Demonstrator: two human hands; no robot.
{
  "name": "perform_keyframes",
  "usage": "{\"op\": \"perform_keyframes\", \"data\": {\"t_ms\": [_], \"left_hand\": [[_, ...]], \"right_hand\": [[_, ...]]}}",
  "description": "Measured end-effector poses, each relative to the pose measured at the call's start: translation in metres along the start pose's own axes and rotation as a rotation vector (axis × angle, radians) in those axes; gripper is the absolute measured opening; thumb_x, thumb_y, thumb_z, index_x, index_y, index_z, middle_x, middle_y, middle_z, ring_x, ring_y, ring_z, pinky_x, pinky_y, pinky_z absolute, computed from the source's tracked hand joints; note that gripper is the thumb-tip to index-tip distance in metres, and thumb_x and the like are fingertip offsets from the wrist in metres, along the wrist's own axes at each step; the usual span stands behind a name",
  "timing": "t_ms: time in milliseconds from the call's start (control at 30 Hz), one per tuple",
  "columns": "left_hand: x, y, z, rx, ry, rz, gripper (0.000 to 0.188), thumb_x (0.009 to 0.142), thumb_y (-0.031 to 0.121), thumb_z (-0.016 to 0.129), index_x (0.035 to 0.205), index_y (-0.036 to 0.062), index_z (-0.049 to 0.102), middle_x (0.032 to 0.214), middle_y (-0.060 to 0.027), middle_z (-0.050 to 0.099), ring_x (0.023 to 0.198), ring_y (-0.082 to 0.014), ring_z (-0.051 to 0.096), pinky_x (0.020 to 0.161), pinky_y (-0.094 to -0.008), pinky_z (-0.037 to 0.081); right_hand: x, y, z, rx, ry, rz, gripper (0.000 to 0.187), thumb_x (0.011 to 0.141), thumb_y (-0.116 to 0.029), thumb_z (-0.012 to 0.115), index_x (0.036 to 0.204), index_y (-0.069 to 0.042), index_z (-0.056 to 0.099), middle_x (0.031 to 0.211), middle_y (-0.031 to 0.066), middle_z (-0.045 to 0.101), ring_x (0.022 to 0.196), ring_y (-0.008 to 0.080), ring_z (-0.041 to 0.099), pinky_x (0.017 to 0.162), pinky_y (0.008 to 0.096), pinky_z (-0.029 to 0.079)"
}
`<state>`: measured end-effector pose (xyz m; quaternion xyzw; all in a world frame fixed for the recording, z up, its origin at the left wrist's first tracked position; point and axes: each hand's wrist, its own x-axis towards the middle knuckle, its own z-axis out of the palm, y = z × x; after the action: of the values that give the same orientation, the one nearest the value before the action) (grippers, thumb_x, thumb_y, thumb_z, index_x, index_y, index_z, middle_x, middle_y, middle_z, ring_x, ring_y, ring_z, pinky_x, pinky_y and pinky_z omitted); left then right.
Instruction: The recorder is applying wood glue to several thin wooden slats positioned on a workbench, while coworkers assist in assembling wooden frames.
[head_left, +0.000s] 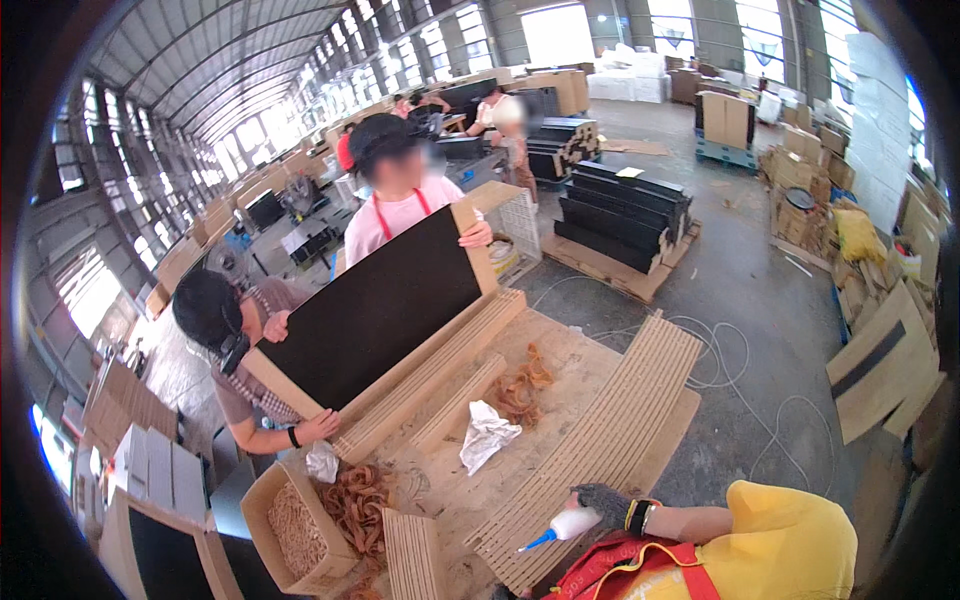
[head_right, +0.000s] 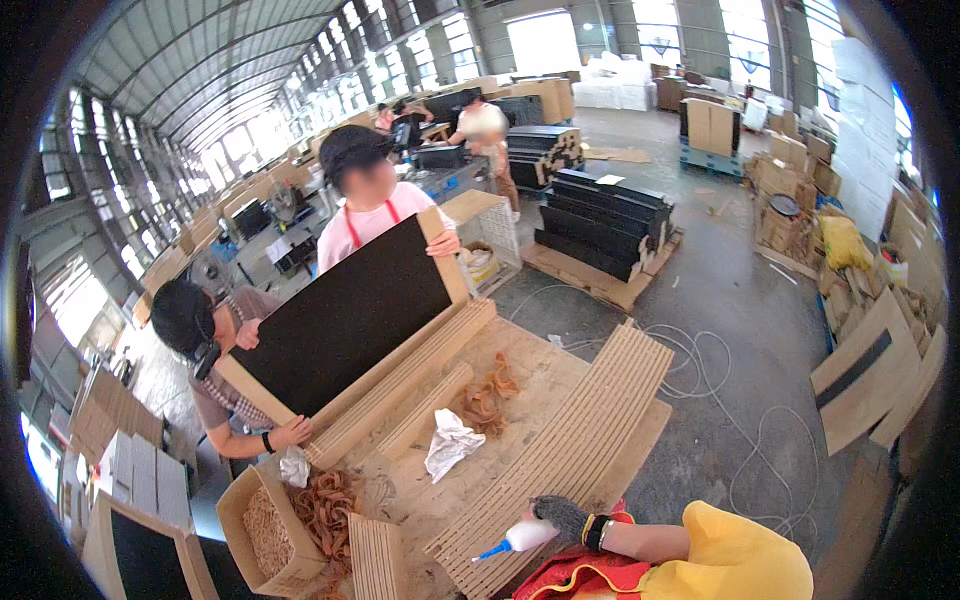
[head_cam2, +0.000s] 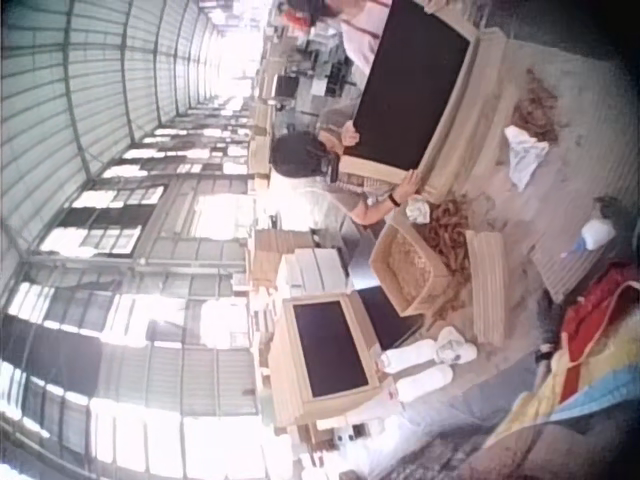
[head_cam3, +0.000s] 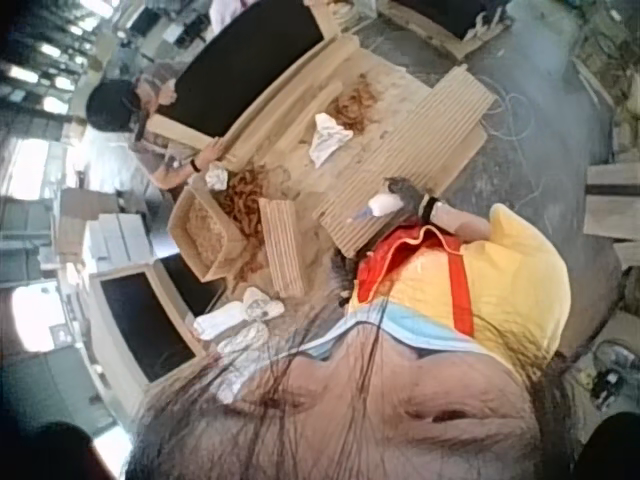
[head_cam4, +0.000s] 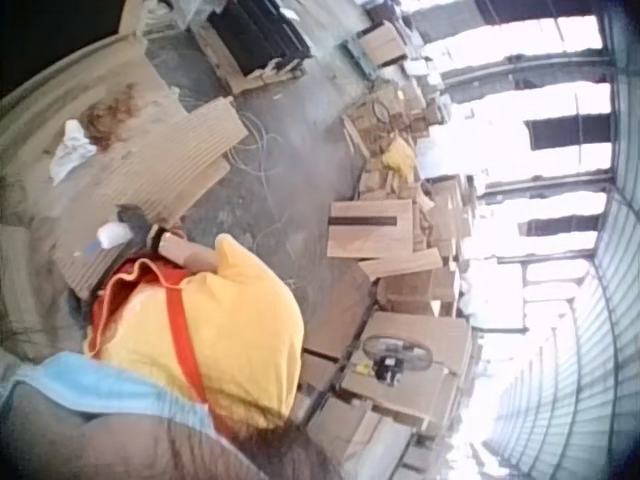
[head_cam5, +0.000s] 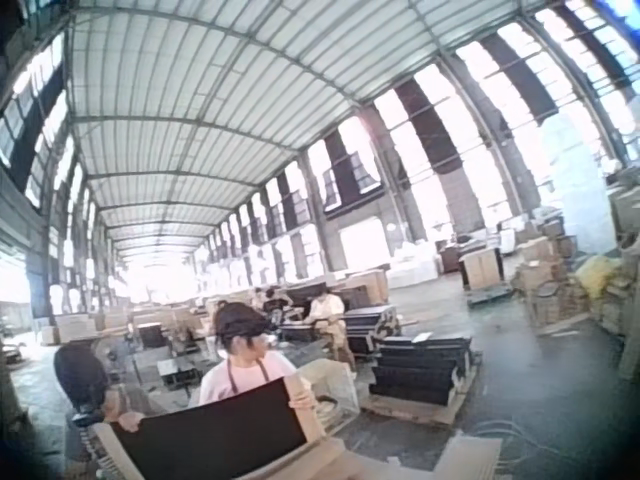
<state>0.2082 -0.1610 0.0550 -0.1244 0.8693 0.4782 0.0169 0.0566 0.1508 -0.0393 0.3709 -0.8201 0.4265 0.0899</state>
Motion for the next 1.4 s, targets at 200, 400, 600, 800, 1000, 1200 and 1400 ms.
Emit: {"op": "perform_keyframes", "data": {"t_ms": [200,400,600,800,1000,1200,1400], "left_hand": [[0.03,0.009,0.01,-0.009,-0.04,0.054,0.071,0.089,0.046,0.074,0.138,-0.0011,0.055,0.128,-0.027,0.061,0.114,-0.0446,0.058,0.097,-0.0507,0.05],[0.049,0.025,0.027,-0.017,-0.078,0.065,0.07,0.088,0.045,0.075,0.137,-0.001,0.055,0.127,-0.0268,0.061,0.114,-0.0445,0.059,0.097,-0.0503,0.05],[0.053,0.023,0.034,-0.033,-0.102,0.062,0.069,0.087,0.044,0.075,0.136,-0.0009,0.056,0.126,-0.0267,0.062,0.114,-0.0443,0.059,0.097,-0.0498,0.05],[0.051,0.024,0.035,-0.051,-0.108,0.058,0.068,0.087,0.043,0.075,0.136,-0.0008,0.056,0.125,-0.0265,0.062,0.114,-0.0441,0.06,0.097,-0.0494,0.05],[0.05,0.023,0.036,-0.066,-0.111,0.046,0.067,0.086,0.041,0.076,0.135,-0.0007,0.057,0.125,-0.0263,0.063,0.113,-0.044,0.06,0.097,-0.049,0.05],[0.051,0.021,0.036,-0.073,-0.118,0.035,0.066,0.086,0.04,0.076,0.134,-0.0006,0.057,0.124,-0.0261,0.063,0.113,-0.0438,0.06,0.097,-0.0485,0.05],[0.049,0.02,0.037,-0.083,-0.122,0.03,0.065,0.085,0.039,0.076,0.134,-0.0005,0.058,0.123,-0.0259,0.063,0.113,-0.0436,0.061,0.097,-0.0481,0.05]], "right_hand": [[-0.02,0.031,0.029,0.23,0.004,0.107,0.041,0.085,-0.022,0.07,0.124,-0.009,0.069,0.128,0.016,0.068,0.124,0.0386,0.061,0.109,0.0478,0.047],[-0.018,0.052,0.063,0.011,0.211,-0.138,0.044,0.088,-0.022,0.07,0.13,-0.009,0.064,0.136,0.0157,0.064,0.13,0.0369,0.057,0.111,0.0476,0.045],[0.006,-0.001,0.01,0.019,-0.098,0.104,0.044,0.083,-0.018,0.07,0.125,-0.008,0.063,0.132,0.0176,0.065,0.127,0.0383,0.059,0.109,0.0477,0.046],[-0.003,0.014,0.026,0.01,0.016,0.098,0.036,0.086,-0.015,0.071,0.12,-0.007,0.064,0.126,0.0168,0.067,0.122,0.0394,0.062,0.107,0.0481,0.049],[-0.007,0.025,0.029,0.051,0.063,0.053,0.034,0.087,-0.016,0.071,0.118,-0.006,0.065,0.126,0.0167,0.067,0.118,0.0386,0.064,0.103,0.0462,0.052],[-0.004,0.007,0.025,0.019,0.054,0.111,0.029,0.091,-0.012,0.067,0.119,-0.005,0.067,0.123,0.0141,0.07,0.121,0.0363,0.063,0.106,0.0457,0.05],[-0.013,0.022,0.036,0.161,0.04,0.179,0.03,0.091,-0.017,0.069,0.119,-0.005,0.064,0.135,0.0163,0.064,0.122,0.0346,0.063,0.105,0.0415,0.051]]}}
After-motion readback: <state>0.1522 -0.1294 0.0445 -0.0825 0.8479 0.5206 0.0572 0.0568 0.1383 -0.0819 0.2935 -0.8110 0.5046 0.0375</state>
